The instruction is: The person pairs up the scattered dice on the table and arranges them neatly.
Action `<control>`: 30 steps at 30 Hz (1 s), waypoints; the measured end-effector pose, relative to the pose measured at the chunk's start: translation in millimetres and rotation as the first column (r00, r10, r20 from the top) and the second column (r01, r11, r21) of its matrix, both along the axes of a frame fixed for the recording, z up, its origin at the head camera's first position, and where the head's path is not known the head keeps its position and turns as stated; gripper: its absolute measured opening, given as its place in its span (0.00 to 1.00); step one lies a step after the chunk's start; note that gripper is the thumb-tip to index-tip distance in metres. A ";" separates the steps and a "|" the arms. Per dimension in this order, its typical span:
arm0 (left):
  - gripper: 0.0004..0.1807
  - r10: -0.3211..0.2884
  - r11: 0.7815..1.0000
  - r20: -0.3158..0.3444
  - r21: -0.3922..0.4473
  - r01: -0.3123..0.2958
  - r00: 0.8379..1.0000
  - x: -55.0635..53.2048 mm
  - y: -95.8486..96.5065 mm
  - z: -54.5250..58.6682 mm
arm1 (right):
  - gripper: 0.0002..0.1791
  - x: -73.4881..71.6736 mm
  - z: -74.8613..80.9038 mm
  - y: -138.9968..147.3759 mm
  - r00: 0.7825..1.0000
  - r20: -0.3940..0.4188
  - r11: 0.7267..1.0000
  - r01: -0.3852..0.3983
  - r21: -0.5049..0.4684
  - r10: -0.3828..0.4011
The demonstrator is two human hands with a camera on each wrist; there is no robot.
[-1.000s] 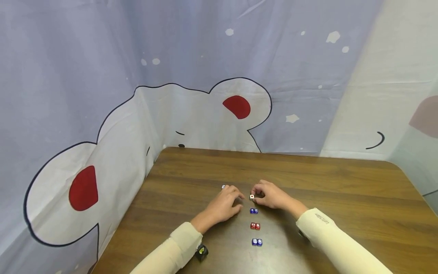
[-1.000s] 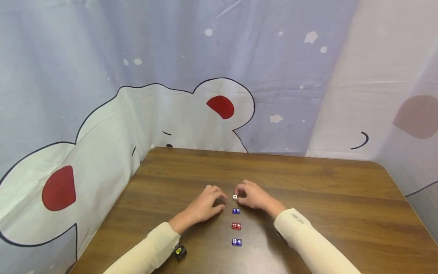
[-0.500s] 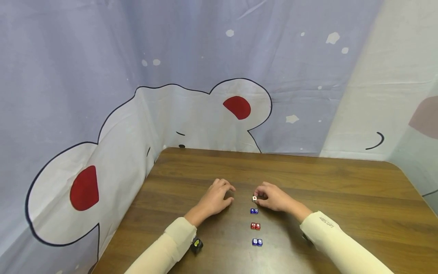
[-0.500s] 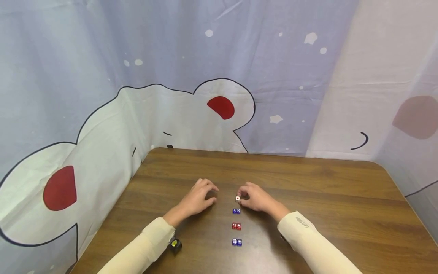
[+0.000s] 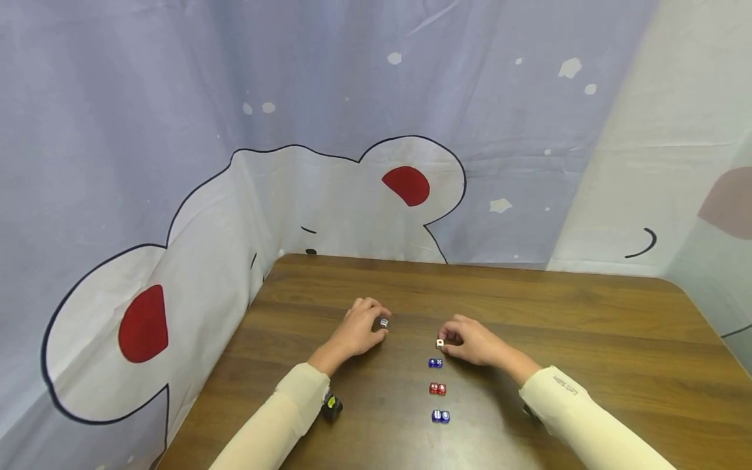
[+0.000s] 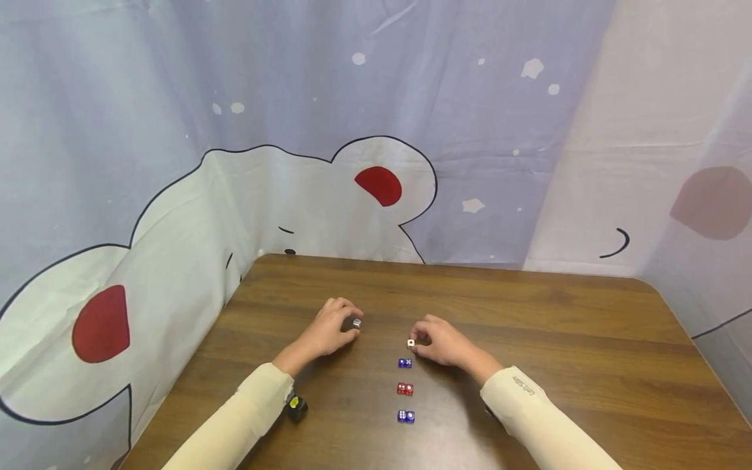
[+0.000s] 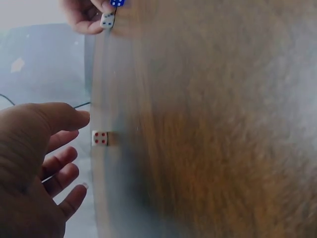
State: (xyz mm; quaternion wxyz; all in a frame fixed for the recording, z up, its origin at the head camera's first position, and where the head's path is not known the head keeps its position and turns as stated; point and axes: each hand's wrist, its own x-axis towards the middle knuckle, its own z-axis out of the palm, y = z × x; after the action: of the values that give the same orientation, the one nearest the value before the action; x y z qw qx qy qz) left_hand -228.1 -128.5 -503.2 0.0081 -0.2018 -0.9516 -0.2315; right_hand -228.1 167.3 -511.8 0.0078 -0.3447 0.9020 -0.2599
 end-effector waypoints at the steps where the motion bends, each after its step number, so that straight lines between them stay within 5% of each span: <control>1: 0.18 0.000 1.000 0.005 -0.003 0.000 1.000 -1.2 -0.6 -0.4 | 0.07 0.4 -0.2 0.6 1.000 0.003 1.000 0.003 -0.001 -0.003; 30: 0.14 0.064 0.997 0.083 -0.049 -0.060 0.994 -17.0 -4.2 -8.3 | 0.07 3.6 -2.2 7.2 1.000 -0.012 1.000 0.004 -0.017 -0.004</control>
State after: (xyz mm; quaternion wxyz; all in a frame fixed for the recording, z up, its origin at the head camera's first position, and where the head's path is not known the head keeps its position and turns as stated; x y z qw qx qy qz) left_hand -245.1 -132.8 -511.5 -0.0296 -0.1622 -0.9620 -0.2175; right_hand -224.6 174.6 -514.1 -0.0009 -0.3445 0.9004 -0.2656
